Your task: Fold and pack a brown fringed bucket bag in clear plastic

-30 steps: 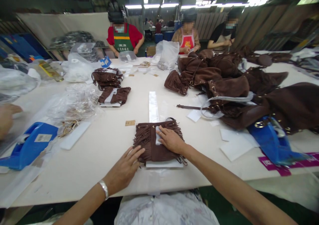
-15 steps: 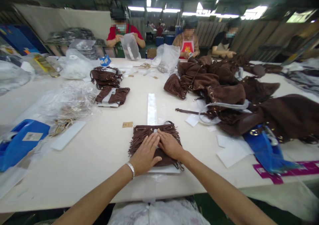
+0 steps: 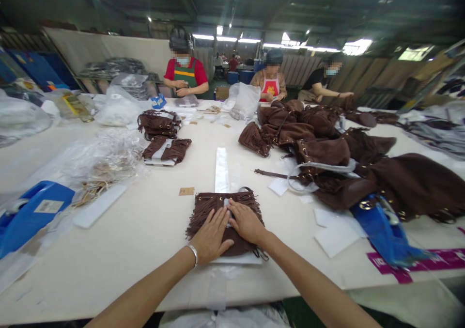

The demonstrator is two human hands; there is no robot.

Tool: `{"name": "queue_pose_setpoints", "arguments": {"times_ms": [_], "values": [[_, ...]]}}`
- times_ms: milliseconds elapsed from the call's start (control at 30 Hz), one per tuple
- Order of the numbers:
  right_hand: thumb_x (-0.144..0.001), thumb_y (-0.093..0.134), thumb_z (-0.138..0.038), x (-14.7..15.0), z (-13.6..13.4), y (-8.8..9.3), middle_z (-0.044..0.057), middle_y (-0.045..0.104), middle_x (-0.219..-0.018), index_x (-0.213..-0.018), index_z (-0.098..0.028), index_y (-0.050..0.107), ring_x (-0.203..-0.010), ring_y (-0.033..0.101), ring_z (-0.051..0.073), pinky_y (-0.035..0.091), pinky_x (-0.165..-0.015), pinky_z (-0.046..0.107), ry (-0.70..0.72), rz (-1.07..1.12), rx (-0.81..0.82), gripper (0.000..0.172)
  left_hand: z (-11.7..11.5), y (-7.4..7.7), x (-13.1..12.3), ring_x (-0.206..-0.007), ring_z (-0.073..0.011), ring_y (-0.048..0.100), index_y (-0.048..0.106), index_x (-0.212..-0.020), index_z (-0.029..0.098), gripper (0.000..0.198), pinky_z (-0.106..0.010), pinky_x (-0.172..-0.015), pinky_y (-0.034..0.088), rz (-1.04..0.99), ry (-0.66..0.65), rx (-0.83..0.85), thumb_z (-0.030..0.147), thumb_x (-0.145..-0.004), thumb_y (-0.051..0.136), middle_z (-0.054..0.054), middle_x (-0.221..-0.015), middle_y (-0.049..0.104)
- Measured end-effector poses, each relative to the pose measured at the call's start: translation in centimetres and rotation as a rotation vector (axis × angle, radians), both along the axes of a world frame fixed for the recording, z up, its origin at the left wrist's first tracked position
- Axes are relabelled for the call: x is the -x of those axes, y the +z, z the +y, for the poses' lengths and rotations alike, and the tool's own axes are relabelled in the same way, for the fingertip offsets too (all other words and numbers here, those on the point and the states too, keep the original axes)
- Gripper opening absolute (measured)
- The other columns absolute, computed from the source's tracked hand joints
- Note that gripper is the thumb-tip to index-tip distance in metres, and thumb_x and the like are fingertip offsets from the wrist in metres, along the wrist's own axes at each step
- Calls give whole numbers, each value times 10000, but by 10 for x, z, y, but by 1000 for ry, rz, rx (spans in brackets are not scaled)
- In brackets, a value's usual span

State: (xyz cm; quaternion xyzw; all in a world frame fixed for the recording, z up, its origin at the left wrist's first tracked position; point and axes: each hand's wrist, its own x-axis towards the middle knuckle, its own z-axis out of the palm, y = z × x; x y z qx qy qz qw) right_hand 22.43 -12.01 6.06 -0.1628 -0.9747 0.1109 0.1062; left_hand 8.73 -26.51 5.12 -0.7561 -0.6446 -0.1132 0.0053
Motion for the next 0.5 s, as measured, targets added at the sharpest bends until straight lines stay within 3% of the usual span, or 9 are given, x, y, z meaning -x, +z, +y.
{"name": "queue_pose_setpoints", "arguments": {"times_ms": [167,300,400,500], "values": [[-919,503,-234,-38,-45,24,167,402,-1475,-1386,-140,446,-1369,353,288,336,-1107,487,-36,0,-13,480,-2,0,0,-1459,-300,78,134,-1502,113,741,-530,-1176,117,-33,7,16,553,-947,353,-180,-1577,123],[-936,512,-310,-76,-85,27,131,382,-1496,-1426,-185,398,-1363,357,295,324,-1111,496,19,-54,-10,518,-2,1,1,-1460,-303,66,137,-1501,111,722,-532,-1175,99,-65,-4,43,546,-957,323,-181,-1580,105],[-944,502,-282,-84,-90,22,137,433,-1462,-1390,-163,445,-1335,392,305,353,-1080,496,-9,-92,-23,465,-2,3,1,-1458,-305,85,142,-1500,113,730,-530,-1171,112,-60,-4,39,555,-951,333,-186,-1577,115],[-953,496,-333,-76,-80,29,120,545,-1359,-1253,-172,570,-1254,468,297,412,-1018,454,-6,-78,-3,348,-4,5,0,-1457,-302,99,147,-1499,116,733,-527,-1167,125,-35,2,22,550,-945,352,-188,-1574,134]]}}
